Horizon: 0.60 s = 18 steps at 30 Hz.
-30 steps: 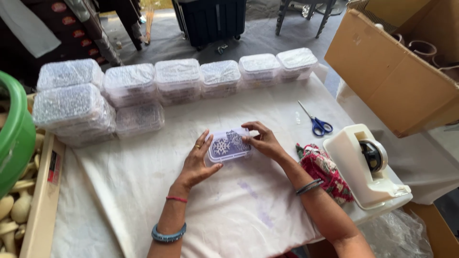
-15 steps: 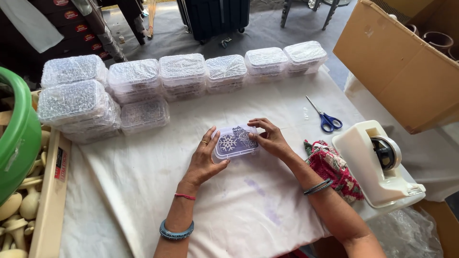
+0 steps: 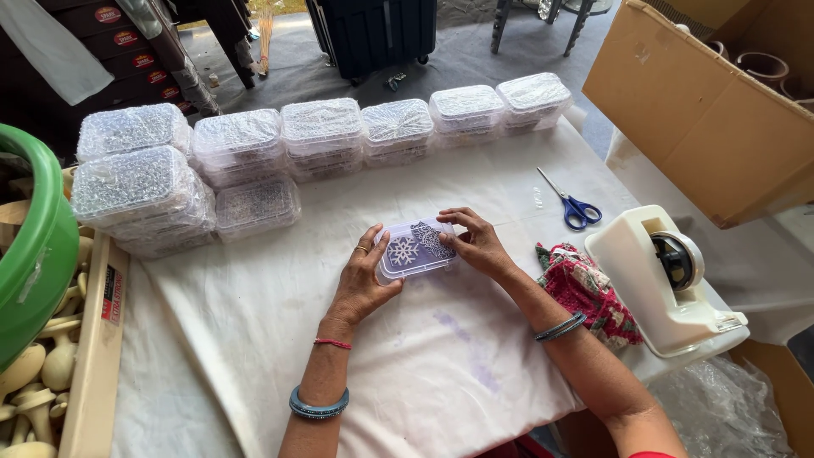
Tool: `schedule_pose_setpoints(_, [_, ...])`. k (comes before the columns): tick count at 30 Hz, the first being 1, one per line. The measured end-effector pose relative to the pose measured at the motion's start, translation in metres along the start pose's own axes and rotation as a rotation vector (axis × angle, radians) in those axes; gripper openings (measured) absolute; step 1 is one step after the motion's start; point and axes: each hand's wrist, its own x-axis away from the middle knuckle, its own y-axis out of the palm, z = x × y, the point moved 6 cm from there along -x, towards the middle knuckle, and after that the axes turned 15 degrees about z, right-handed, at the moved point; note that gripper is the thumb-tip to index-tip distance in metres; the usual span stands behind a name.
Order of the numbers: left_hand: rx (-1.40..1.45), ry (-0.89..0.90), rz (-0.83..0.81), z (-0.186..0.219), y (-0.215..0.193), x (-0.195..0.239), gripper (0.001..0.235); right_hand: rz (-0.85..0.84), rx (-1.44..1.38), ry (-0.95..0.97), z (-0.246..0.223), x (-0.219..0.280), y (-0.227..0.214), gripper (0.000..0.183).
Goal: The person wipes a clear plastic container with a cloth, places two decorative wooden pieces inside, and closes the lid. They then wrap the container in bubble wrap and secure it with tape.
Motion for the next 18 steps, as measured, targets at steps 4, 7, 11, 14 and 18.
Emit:
schedule_pose_setpoints(4, [0.05,-0.009,-0.009,0.005,-0.007,-0.001,0.09,0.004,0.004,0.016,-0.005,0.001,-0.001,0.039])
schedule_pose_setpoints(7, [0.074,0.004,0.022,0.005,-0.007,-0.001,0.093,0.014,-0.018,-0.052,0.004,-0.002,-0.002,0.041])
schedule_pose_setpoints(11, [0.067,-0.023,0.07,-0.01,-0.005,-0.001,0.086,0.094,0.067,-0.095,0.005,-0.004,-0.011,0.04])
schedule_pose_setpoints(14, [-0.071,-0.062,0.143,-0.026,-0.007,0.0,0.076,0.03,0.06,-0.09,0.003,-0.005,-0.007,0.041])
schedule_pose_setpoints(18, [-0.107,-0.096,0.125,-0.024,-0.009,0.007,0.07,0.031,0.068,-0.1,0.003,-0.004,-0.006,0.039])
